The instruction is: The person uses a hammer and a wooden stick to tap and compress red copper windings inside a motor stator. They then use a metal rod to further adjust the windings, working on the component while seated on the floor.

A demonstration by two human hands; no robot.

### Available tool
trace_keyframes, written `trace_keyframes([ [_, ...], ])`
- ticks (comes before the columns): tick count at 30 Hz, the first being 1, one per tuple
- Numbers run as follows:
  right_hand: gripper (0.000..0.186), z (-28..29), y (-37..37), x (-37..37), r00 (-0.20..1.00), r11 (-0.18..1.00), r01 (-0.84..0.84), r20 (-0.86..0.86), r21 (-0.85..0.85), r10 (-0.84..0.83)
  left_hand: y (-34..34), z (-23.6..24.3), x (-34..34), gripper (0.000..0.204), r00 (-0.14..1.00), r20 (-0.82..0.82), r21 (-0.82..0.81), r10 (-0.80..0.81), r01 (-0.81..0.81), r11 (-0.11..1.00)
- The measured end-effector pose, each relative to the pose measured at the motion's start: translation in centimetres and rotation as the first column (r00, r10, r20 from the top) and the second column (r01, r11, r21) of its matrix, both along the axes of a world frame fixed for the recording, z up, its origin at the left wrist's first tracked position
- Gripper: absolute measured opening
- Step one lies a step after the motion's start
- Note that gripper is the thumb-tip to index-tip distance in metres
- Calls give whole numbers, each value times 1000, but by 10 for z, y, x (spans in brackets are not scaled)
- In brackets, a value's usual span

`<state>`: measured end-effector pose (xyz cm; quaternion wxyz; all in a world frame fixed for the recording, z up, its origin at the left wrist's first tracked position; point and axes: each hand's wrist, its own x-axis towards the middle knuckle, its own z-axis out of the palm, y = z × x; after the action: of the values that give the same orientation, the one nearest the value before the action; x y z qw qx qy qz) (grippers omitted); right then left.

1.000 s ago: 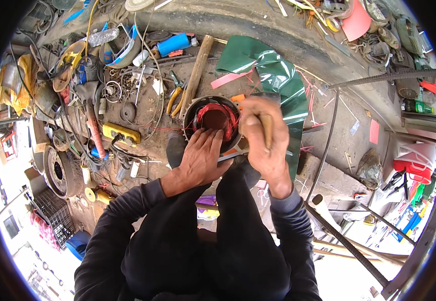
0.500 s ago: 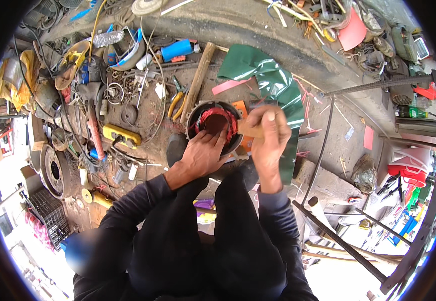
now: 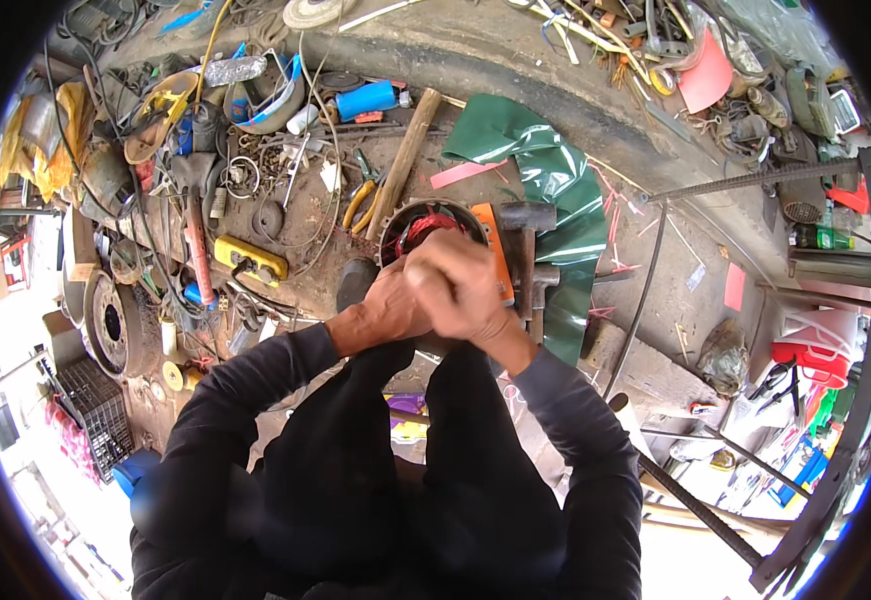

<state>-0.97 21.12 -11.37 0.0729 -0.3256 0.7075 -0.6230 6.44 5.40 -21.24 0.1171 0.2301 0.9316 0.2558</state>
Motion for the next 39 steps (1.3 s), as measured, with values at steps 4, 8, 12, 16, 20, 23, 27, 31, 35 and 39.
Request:
trace_keyframes([
  [4, 53, -4, 20, -43, 849, 851, 314, 525, -420, -54, 4, 4, 3, 77, 992, -118, -102, 52, -64, 993],
  [8, 62, -17, 17, -65, 842, 905, 274, 537, -326, -61, -3, 15, 7, 68, 964, -232, 195, 126, -81, 978],
  [12, 58, -12, 7, -40, 898, 968, 59, 437, -244, 55, -23, 34, 18, 49, 959, -212, 411, 190, -89, 907],
  [16, 51, 0, 4, -19, 984, 976, -164, -91, -142, 152, -31, 42, 25, 34, 917, -274, 501, 289, -120, 857],
  [20, 52, 13, 13, -55, 910, 871, 210, 414, -445, -9, -40, 43, 48, 26, 848, -242, 555, 472, -278, 784],
  [23, 54, 37, 45, -70, 941, 814, 244, 332, -527, -68, -54, 36, 65, 23, 784, -124, 564, 608, -449, 693],
  [27, 56, 58, 99, -87, 923, 647, 340, 373, -682, -92, -74, 16, 55, 11, 595, 231, 611, 770, -704, 362],
  [31, 52, -14, 125, -137, 634, 312, 770, 722, -556, -278, -79, 8, 15, 14, 654, 451, 699, 607, -682, 214],
  [35, 41, -125, 150, -164, 456, 82, 890, 880, -449, -133, -81, 30, -24, 29, 835, 178, 492, 520, -533, 688],
  [39, 32, -188, 164, -145, 416, 271, 893, 889, -359, -192, -66, 48, -46, 29, 907, -68, 342, 416, -370, 864],
])
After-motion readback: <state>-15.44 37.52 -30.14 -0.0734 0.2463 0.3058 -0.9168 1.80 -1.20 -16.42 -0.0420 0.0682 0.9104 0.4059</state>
